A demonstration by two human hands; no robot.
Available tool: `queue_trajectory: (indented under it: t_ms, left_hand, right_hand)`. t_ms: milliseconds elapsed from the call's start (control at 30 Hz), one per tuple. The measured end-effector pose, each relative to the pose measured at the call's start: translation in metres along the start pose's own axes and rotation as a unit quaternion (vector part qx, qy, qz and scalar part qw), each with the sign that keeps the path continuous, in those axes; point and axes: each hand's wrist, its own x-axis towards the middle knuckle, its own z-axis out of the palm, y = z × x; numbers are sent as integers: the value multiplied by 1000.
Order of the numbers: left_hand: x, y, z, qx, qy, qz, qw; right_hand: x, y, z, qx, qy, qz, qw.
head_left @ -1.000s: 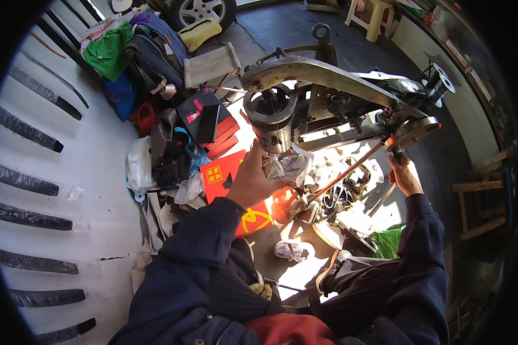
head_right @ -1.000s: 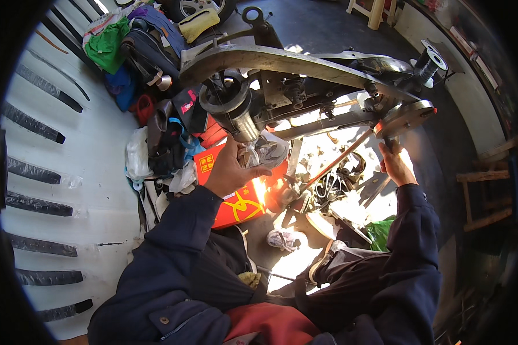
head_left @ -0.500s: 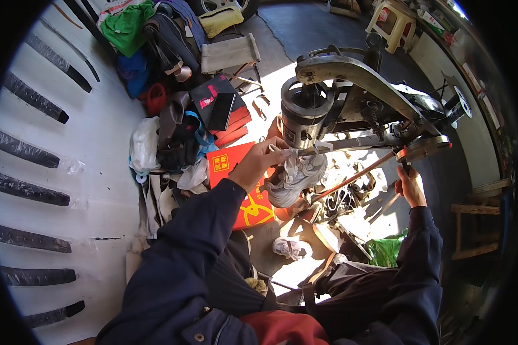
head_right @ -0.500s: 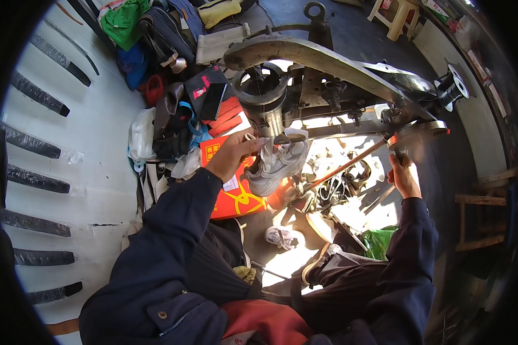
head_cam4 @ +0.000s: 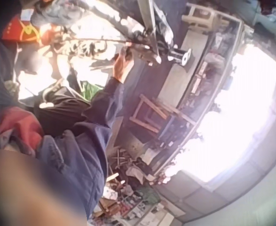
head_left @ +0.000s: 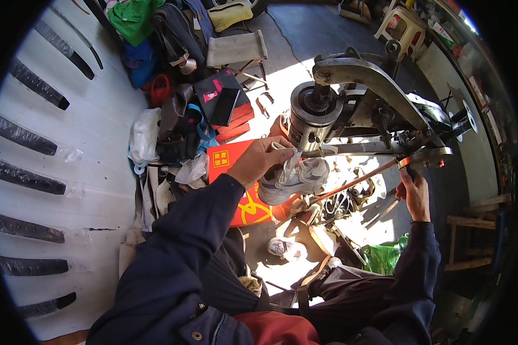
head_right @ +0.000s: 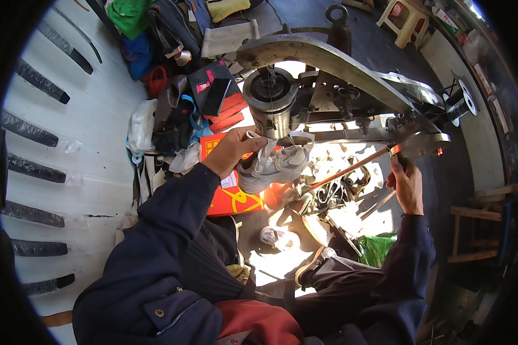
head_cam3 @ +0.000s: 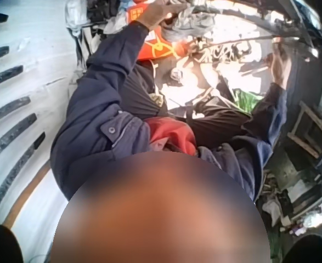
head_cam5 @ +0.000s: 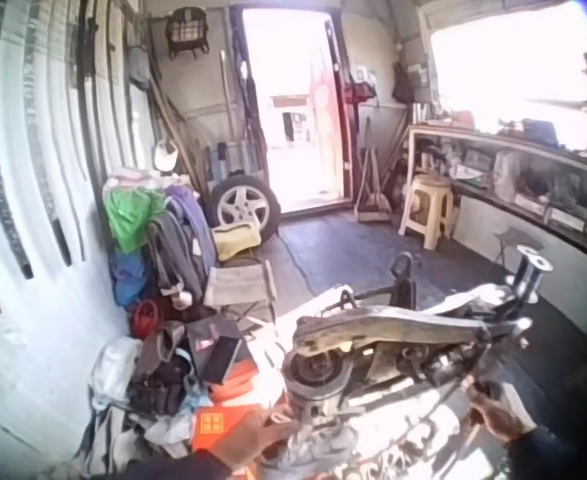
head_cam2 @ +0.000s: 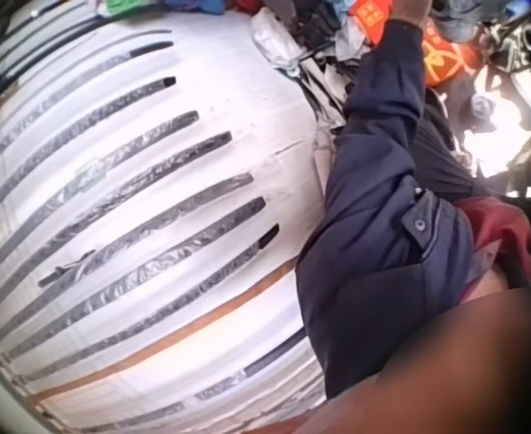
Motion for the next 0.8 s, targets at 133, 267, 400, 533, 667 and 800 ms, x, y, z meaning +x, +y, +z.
queue_trajectory:
  t_ms: [133, 267, 400, 533, 667, 800]
  left_hand:
    - [3, -2, -3, 26, -2, 5, 1000]
    - [8, -4, -9, 65, -4, 0, 998]
    - [15, -6, -12, 57, -27, 5, 998]
    - [17, -7, -19, 63, -27, -22, 997]
    - [25, -7, -26, 101, -39, -15, 994]
    - [28, -7, -26, 100, -34, -17, 994]
  right_hand:
    - [5, -19, -48, 18, 132, -91, 987]
    - [30, 5, -86, -7, 234, -43, 971]
    - [49, 52, -86, -3, 239, 80, 968]
    - [37, 71, -38, -83, 90, 155, 980]
    - [12, 29, -7, -41, -23, 88, 995]
    - [1, -16, -33, 29, 32, -87, 995]
